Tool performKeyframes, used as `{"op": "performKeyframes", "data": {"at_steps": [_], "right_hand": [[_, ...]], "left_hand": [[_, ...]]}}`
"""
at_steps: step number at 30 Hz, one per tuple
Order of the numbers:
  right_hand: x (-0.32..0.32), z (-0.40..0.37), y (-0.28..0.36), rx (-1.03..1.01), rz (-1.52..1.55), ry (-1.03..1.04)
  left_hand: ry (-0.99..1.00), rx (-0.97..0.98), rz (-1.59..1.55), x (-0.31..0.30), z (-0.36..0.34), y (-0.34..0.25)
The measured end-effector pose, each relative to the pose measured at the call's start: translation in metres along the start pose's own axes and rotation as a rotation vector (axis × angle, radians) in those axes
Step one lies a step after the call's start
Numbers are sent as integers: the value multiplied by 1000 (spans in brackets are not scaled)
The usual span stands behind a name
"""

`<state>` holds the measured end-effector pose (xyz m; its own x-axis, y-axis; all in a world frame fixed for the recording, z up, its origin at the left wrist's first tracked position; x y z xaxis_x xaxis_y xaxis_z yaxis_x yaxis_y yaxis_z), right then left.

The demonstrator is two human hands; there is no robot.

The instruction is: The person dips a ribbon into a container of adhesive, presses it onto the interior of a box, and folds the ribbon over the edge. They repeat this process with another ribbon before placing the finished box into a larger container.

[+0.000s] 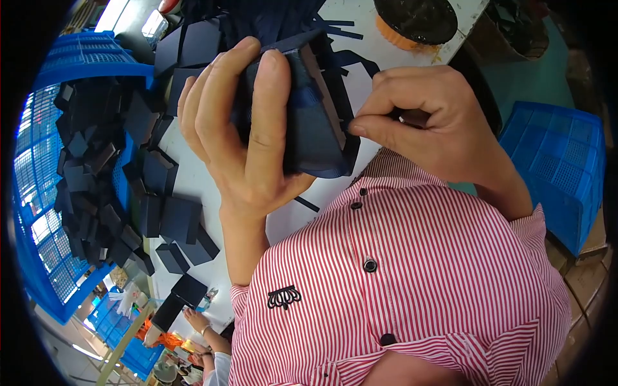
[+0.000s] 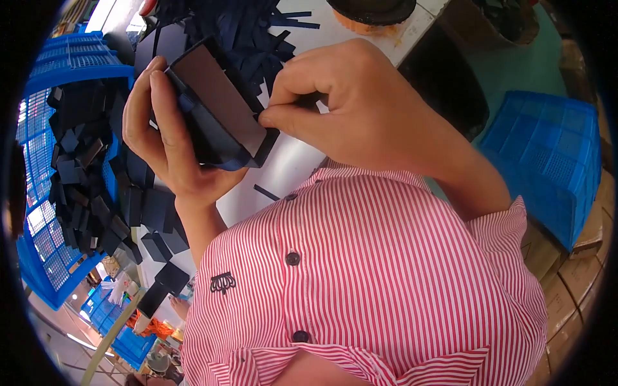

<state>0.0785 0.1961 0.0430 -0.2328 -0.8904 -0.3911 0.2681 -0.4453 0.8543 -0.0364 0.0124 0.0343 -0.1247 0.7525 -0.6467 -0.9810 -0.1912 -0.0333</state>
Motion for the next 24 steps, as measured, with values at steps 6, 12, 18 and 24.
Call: {"op": "performKeyframes", "data": {"at_steps": [6,12,18,24], "right_hand": [[5,-2,1,152,22,-9],[13,6,-5,361,-34,39],[17,-1,-22,318,100,79],[15,-1,-18,282,249,72]], "left_hand": [[-26,-38,20,3,0,-7],[32,-49,-32,7,-2,-11],[41,-177,-40,14,-14,-11],[50,-294,-130,9,-17,-10]]}}
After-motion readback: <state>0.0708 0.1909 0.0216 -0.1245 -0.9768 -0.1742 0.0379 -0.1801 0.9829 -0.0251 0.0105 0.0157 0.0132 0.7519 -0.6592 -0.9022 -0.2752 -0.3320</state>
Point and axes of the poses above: each hand's wrist, its own z-axis towards the middle knuckle, its own x-axis out of the palm, y = z × x, the point moved 1 cm from there along z, towards the middle knuckle, and after that the axes turned 3 degrees about -y, right-handed, at the moved point
